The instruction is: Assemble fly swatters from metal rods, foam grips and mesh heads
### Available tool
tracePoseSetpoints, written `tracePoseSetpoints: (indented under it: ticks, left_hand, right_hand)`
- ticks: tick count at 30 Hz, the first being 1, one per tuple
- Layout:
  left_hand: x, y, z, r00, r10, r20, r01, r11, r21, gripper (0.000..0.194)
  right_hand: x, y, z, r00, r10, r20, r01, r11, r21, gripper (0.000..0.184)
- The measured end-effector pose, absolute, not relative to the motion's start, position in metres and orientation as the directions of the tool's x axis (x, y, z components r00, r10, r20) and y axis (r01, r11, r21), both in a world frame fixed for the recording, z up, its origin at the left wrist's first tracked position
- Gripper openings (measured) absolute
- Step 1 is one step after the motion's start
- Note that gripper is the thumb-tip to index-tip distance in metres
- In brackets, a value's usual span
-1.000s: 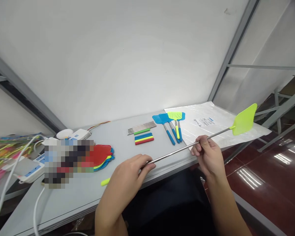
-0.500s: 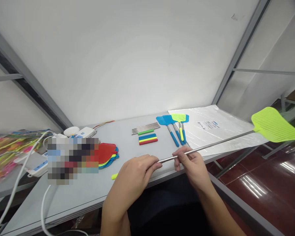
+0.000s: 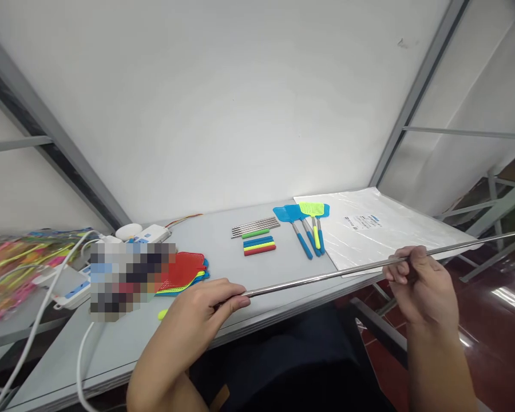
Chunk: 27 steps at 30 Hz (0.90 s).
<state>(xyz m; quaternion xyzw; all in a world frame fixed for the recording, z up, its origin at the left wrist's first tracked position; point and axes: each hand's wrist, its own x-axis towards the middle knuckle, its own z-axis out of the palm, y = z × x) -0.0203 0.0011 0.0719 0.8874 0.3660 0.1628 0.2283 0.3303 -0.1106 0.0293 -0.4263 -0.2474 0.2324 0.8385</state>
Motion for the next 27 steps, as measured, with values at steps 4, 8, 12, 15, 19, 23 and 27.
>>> tracePoseSetpoints:
  ticks: [4, 8, 12, 15, 19, 23, 27]
  left_hand:
    - [0.005, -0.002, 0.069, 0.652, 0.724, 0.228, 0.594, -0.673, 0.441, 0.028]
    - [0.032, -0.006, 0.064, 0.673, 0.680, 0.292, 0.586, -0.730, 0.350, 0.029]
    - [0.036, -0.006, 0.063, 0.709, 0.647, 0.282, 0.552, -0.757, 0.349, 0.029]
    - [0.032, -0.005, 0.065, 0.744, 0.614, 0.263, 0.505, -0.775, 0.380, 0.031]
    - [0.032, -0.008, 0.068, 0.765, 0.588, 0.263, 0.454, -0.781, 0.428, 0.032]
    - [0.026, -0.007, 0.068, 0.731, 0.640, 0.237, 0.476, -0.727, 0.495, 0.029]
    - [0.006, 0.002, 0.067, 0.659, 0.731, 0.180, 0.553, -0.632, 0.544, 0.026]
  right_hand:
    - [0.329, -0.100, 0.026, 0.790, 0.586, 0.179, -0.238, 0.562, -0.792, 0.025]
    - [0.290, -0.085, 0.022, 0.632, 0.764, 0.130, -0.353, 0.433, -0.829, 0.024]
    - [0.257, -0.077, 0.019, 0.515, 0.844, 0.150, -0.403, 0.393, -0.827, 0.024]
    - [0.260, -0.084, 0.023, 0.562, 0.810, 0.167, -0.362, 0.422, -0.831, 0.023]
    - [0.283, -0.101, 0.027, 0.638, 0.744, 0.199, -0.274, 0.461, -0.844, 0.024]
    - [0.296, -0.110, 0.024, 0.639, 0.741, 0.208, -0.250, 0.456, -0.854, 0.025]
    - [0.296, -0.109, 0.018, 0.596, 0.788, 0.155, -0.330, 0.416, -0.847, 0.030]
